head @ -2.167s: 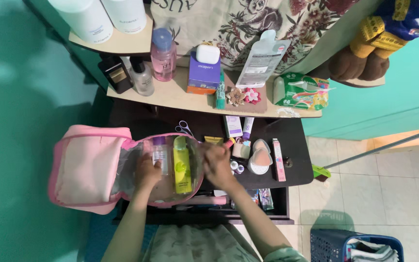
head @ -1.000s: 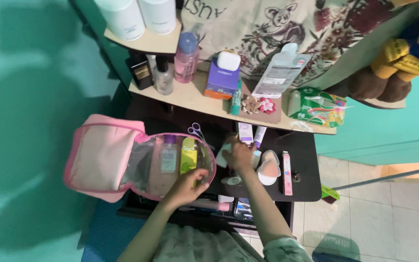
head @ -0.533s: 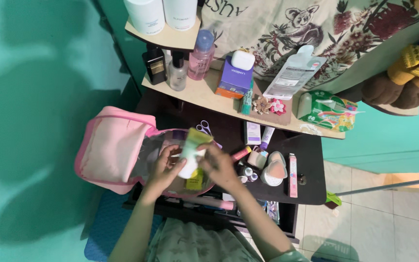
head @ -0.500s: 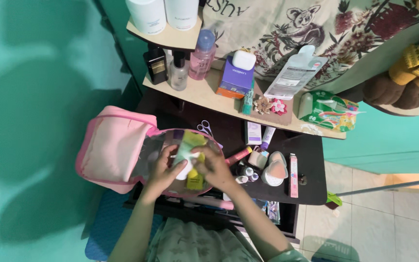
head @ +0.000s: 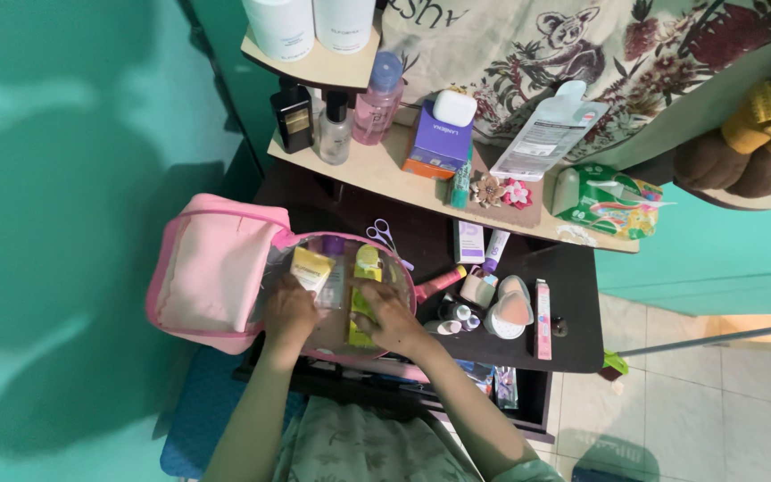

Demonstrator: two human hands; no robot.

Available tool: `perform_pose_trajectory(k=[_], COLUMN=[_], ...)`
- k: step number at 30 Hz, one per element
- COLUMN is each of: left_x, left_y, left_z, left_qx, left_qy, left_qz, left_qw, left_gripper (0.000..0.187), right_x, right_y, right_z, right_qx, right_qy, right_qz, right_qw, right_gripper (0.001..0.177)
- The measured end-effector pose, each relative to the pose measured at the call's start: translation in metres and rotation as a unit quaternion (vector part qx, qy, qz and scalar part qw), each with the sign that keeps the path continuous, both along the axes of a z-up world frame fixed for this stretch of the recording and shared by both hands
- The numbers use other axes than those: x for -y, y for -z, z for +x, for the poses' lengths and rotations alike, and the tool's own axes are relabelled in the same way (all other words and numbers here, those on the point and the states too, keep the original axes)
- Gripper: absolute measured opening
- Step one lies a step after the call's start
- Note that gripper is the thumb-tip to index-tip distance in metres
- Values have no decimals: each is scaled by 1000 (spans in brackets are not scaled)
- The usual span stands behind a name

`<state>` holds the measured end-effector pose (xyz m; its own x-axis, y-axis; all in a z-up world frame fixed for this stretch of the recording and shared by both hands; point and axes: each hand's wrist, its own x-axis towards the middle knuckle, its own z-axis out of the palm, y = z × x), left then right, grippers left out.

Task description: The person picks up various makeup products and toiletries from a bed and a shelf and places them into a pink makeup bag.

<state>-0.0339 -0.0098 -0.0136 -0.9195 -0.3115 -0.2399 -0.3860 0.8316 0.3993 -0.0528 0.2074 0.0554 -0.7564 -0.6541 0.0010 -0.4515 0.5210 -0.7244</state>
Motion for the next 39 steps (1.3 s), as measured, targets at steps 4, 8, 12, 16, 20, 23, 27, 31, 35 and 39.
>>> perform_pose_trajectory(k=[4,8,12,16,20,23,27,31,35,39], left_x=[5,-2,0,0,-19,-50,-95,-143,-187,-225], left_y=[-15,-14,15,20,-24,-53,-67,-76,-62,-1], left_z=[-1,-5,-16,-32,-29,-18,-12,-23,-53,-90], left_qx=[122,56,-59,-64,-102,-170,-297,-304,-237,-119], left_qy=[136,50,43,39,33,71,174,267,363,370], left_qz=[-110,-104,-117,-115,-90,-47,60,136,61,-55], left_qw=[977,992,990,991,990,982,937,904,899,920], left_gripper=[61,76,50,33,47,53,36,25,23,23], right_x=[-7,-12,-17,-23,-37,-56,-93,-128,-155,-178], right_y=[11,19,19,13,1,-5,-6,3,12,10], right_z=[-1,1,4,1,-3,-9,-15,-13,-5,6], right_qx=[-16,-29,-32,-60,-83,-149,-135,-65,-45,-85], right_qy=[-9,-13,-18,-13,22,74,186,292,335,315], right_qz=[34,44,49,11,-99,-115,-163,-156,-158,-161], right_qw=[999,999,998,998,991,979,959,941,928,932], right_gripper=[56,50,47,43,34,27,24,19,21,19])
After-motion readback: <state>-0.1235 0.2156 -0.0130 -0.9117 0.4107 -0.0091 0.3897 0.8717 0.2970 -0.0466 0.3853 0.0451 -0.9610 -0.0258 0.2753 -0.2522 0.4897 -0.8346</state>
